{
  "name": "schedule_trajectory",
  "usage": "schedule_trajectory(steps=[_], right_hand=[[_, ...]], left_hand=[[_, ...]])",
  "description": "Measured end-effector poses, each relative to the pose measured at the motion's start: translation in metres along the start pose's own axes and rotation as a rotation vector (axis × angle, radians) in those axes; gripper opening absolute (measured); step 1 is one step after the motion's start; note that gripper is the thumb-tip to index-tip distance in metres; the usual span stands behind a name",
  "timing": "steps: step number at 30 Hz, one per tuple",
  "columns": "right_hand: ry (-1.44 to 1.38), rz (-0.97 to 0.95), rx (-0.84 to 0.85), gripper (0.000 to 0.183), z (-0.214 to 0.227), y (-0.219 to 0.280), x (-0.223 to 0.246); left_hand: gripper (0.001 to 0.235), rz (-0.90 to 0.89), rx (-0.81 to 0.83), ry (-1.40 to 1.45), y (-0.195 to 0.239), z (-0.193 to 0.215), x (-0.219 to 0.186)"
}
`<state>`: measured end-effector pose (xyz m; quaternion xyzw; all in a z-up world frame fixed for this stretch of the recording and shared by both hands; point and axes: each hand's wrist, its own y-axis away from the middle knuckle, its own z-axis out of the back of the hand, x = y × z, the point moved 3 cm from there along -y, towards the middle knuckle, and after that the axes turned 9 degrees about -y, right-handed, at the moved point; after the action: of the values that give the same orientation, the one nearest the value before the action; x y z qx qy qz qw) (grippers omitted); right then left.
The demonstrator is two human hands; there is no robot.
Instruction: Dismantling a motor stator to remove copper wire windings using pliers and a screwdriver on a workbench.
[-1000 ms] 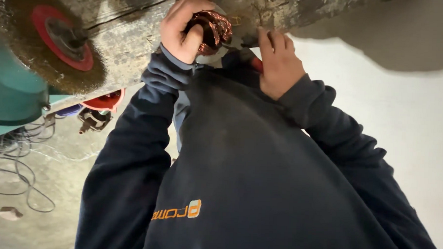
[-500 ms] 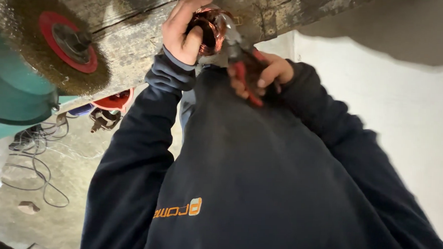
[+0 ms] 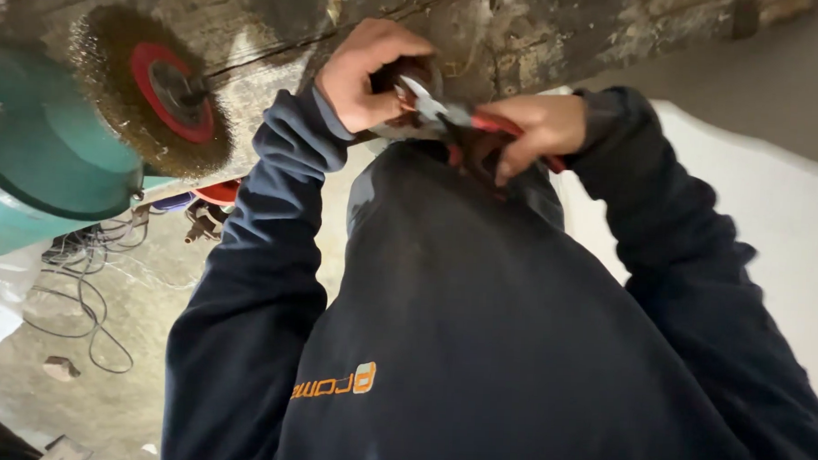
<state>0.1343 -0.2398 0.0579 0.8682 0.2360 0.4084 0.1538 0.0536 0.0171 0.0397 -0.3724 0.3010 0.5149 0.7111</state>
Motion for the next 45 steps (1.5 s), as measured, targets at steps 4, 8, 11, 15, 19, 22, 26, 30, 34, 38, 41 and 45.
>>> schedule_trajectory(steps=[4, 8, 11, 15, 19, 22, 26, 30, 34, 38, 41, 45], right_hand=[[0.217, -0.014, -0.006, 0.064, 0.041, 0.041, -0.039], [-0.045, 0.144, -0.005, 0.077, 0.054, 0.072, -0.020], [-0.055, 0.226, -0.013, 0.070, 0.092, 0.064, -0.033], [-0.184, 0.223, -0.115, 0.082, 0.088, 0.040, 0.009], [0.235, 0.212, -0.150, 0.078, 0.094, 0.021, 0.043], [0.832, 0.186, -0.285, 0.074, 0.093, 0.006, 0.067], [1.565, 0.325, -0.295, 0.077, 0.093, -0.023, 0.095], [1.709, 0.599, -0.177, 0.060, 0.093, -0.040, 0.117], [2.008, 0.629, -0.107, 0.057, 0.092, -0.060, 0.128], [2.216, 0.786, -0.013, 0.049, 0.095, -0.070, 0.134], [2.071, 0.819, 0.004, 0.052, 0.087, -0.082, 0.130], [2.053, 0.635, -0.004, 0.060, 0.093, -0.085, 0.114]], left_hand=[[0.047, -0.112, 0.019, -0.108, -0.009, -0.004, -0.003], [0.042, 0.017, 0.046, -0.312, -0.022, -0.013, -0.010], [0.034, 0.105, 0.054, -0.497, -0.035, -0.016, -0.018], [0.038, 0.267, -0.096, -0.414, -0.015, -0.046, 0.004], [0.068, 0.504, -0.639, 0.447, 0.003, -0.048, 0.021], [0.077, 0.614, -0.757, 0.758, 0.007, -0.044, 0.022], [0.081, 0.615, -0.760, 0.595, 0.006, -0.043, 0.012], [0.082, 0.490, -0.837, 0.430, 0.009, -0.039, 0.005], [0.080, 0.433, -0.778, 0.396, 0.001, -0.027, -0.008], [0.077, 0.382, -0.657, 0.205, -0.013, -0.014, -0.019], [0.068, 0.292, -0.596, 0.331, -0.025, -0.007, -0.010], [0.065, 0.376, -0.497, 0.063, -0.023, -0.010, -0.005]])
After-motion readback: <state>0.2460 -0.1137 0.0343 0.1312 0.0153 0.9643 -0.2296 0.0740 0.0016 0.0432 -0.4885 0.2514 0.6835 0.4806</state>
